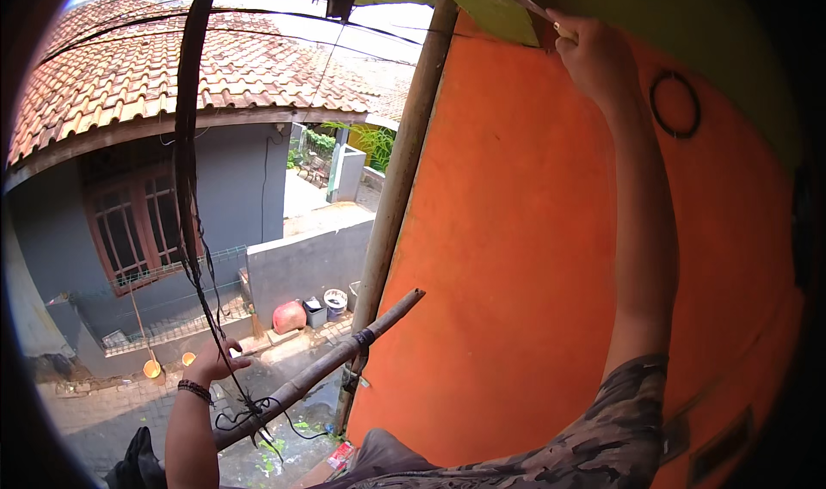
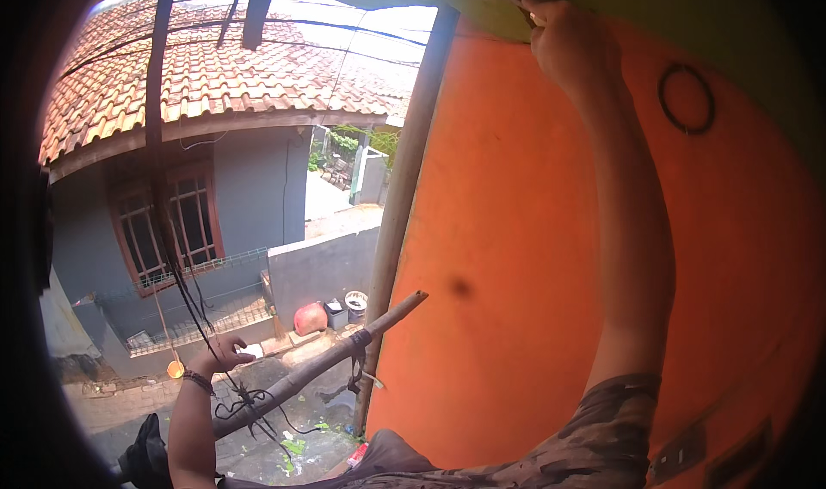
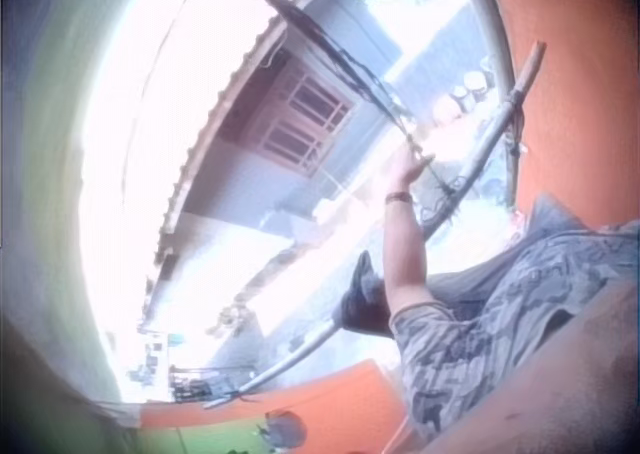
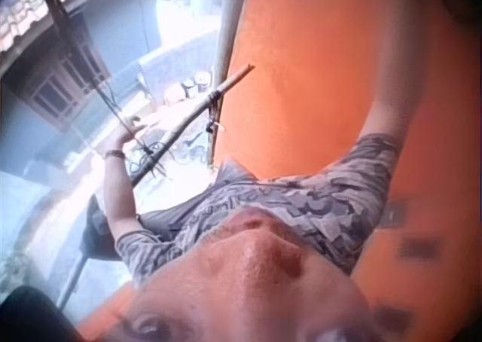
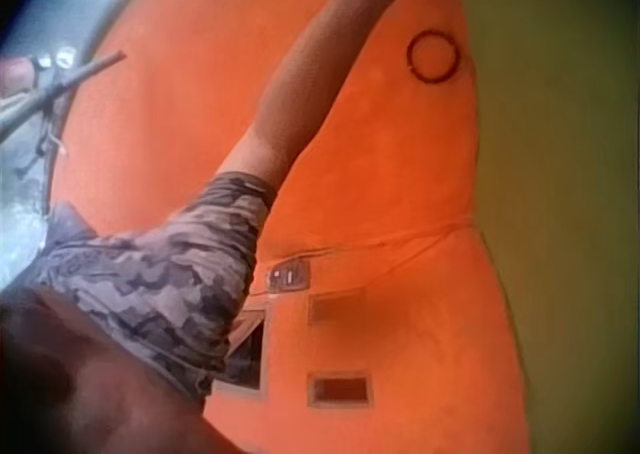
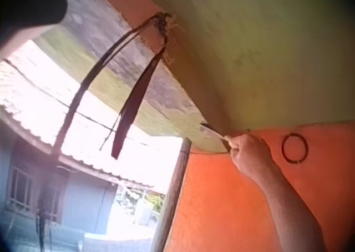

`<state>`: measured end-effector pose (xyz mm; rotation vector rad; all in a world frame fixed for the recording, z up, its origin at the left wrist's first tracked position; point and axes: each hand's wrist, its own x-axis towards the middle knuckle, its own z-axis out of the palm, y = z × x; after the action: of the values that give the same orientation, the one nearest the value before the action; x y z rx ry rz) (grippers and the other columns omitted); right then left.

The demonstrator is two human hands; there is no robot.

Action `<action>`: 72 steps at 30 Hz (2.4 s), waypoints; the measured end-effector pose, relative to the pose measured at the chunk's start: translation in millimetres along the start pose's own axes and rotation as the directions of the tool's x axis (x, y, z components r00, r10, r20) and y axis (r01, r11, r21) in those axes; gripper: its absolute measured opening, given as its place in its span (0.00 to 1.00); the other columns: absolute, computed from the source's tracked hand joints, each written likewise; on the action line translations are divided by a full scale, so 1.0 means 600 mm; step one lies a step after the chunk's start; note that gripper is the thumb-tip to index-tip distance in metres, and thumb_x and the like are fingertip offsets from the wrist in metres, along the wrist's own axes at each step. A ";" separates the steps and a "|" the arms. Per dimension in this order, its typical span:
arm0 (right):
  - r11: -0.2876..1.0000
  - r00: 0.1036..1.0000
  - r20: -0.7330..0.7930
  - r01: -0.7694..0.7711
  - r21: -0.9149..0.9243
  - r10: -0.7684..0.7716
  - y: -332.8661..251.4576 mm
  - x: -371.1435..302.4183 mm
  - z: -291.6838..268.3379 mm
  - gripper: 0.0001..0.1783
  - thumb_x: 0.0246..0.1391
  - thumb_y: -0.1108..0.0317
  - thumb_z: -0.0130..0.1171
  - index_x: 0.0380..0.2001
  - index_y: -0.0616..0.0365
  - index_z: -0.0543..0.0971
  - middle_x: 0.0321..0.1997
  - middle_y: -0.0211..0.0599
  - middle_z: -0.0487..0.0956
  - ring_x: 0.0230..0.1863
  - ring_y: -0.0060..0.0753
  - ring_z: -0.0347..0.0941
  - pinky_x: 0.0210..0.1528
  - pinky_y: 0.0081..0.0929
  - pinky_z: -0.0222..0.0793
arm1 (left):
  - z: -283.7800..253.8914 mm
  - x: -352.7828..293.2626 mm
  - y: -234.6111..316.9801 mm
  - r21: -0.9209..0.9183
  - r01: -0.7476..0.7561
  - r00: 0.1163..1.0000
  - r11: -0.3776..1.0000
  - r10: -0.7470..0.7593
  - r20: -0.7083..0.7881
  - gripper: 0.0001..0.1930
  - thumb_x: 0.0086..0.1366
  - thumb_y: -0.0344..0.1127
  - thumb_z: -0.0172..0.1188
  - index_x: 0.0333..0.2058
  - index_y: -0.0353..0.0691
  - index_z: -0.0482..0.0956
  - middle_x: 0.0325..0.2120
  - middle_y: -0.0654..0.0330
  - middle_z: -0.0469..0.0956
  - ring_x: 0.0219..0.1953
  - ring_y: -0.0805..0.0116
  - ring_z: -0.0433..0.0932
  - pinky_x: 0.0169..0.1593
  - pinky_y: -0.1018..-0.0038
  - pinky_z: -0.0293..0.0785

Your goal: The person scrapes a green-painted wall section above an orange wall using a metal scraper. They repeatedly remove loose paint or debris from the upper wall area while standing on a bamboo scaffold. The person briefly wipes their face with a cloth and adjusts the head-mounted camera before resuming scraping.

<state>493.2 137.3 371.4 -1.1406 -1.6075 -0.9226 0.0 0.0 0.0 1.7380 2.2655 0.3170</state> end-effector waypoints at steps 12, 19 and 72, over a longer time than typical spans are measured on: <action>0.958 0.975 0.093 0.218 -0.184 -0.204 -0.036 0.107 0.029 0.22 0.52 0.71 0.47 0.51 0.45 0.73 0.36 0.39 0.80 0.31 0.37 0.76 0.36 0.33 0.72 | 0.135 0.008 0.124 -0.190 -0.042 0.998 0.981 0.050 0.036 0.29 0.48 0.57 0.64 0.39 0.35 0.78 0.36 0.45 0.77 0.42 0.50 0.76 0.46 0.64 0.72; 0.998 0.996 0.055 0.064 0.003 -0.064 -0.034 0.051 0.015 0.21 0.53 0.69 0.48 0.51 0.47 0.74 0.46 0.38 0.77 0.44 0.39 0.75 0.43 0.35 0.72 | 0.157 0.032 0.069 -0.167 -0.058 0.998 0.984 0.064 0.028 0.29 0.49 0.56 0.65 0.42 0.38 0.77 0.37 0.47 0.78 0.43 0.54 0.76 0.46 0.67 0.71; 0.933 0.987 0.022 0.140 0.332 -0.156 0.011 0.063 -0.025 0.19 0.54 0.63 0.51 0.48 0.55 0.76 0.21 0.34 0.77 0.20 0.21 0.67 0.28 0.24 0.65 | 0.158 0.039 0.065 -0.193 0.057 0.987 0.980 -0.026 0.161 0.31 0.49 0.59 0.63 0.43 0.38 0.77 0.40 0.48 0.77 0.46 0.54 0.75 0.48 0.65 0.71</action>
<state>498.2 135.5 412.1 -0.8215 -1.8265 -0.6887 62.0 33.6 -78.3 1.5564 2.0791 0.3676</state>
